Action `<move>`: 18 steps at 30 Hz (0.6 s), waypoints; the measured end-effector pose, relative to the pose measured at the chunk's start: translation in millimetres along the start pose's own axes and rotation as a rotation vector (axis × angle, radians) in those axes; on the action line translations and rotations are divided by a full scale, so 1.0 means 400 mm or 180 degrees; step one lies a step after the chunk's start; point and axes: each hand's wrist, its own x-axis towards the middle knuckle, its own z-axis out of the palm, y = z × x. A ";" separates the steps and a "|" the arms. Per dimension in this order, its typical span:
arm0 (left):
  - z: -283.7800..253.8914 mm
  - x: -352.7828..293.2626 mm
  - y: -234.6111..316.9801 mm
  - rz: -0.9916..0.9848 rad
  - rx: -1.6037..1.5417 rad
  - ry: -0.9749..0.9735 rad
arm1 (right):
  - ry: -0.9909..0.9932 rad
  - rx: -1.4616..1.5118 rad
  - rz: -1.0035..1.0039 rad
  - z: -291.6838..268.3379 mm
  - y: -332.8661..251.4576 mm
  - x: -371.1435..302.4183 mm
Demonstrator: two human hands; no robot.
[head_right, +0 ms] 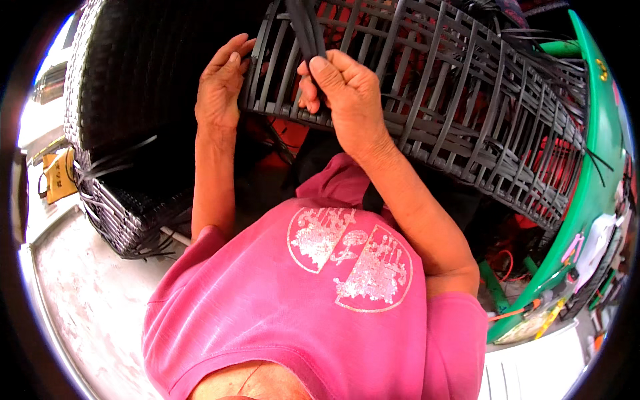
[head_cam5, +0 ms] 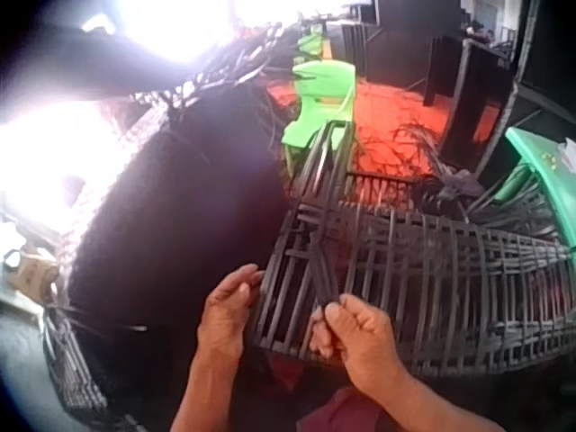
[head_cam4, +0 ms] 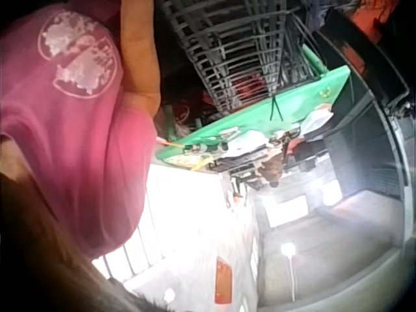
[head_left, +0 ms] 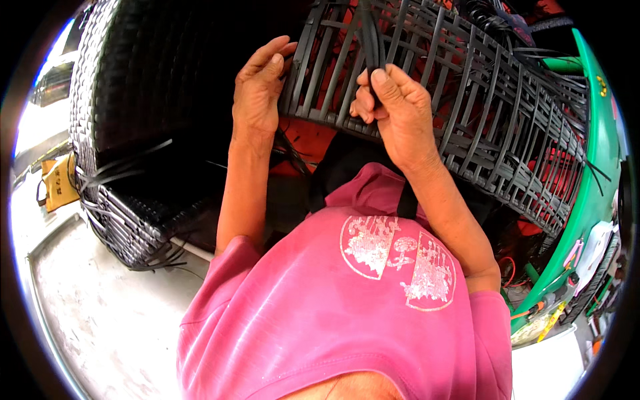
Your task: The person weaves black plastic straps through a metal chair frame by hand, pulling the straps tight and securing them around the bars of the frame.
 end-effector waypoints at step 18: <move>0.003 -0.061 -0.008 0.1615 0.2513 -0.0492 | -0.0316 -0.2118 -0.0846 0.037 -0.017 -0.081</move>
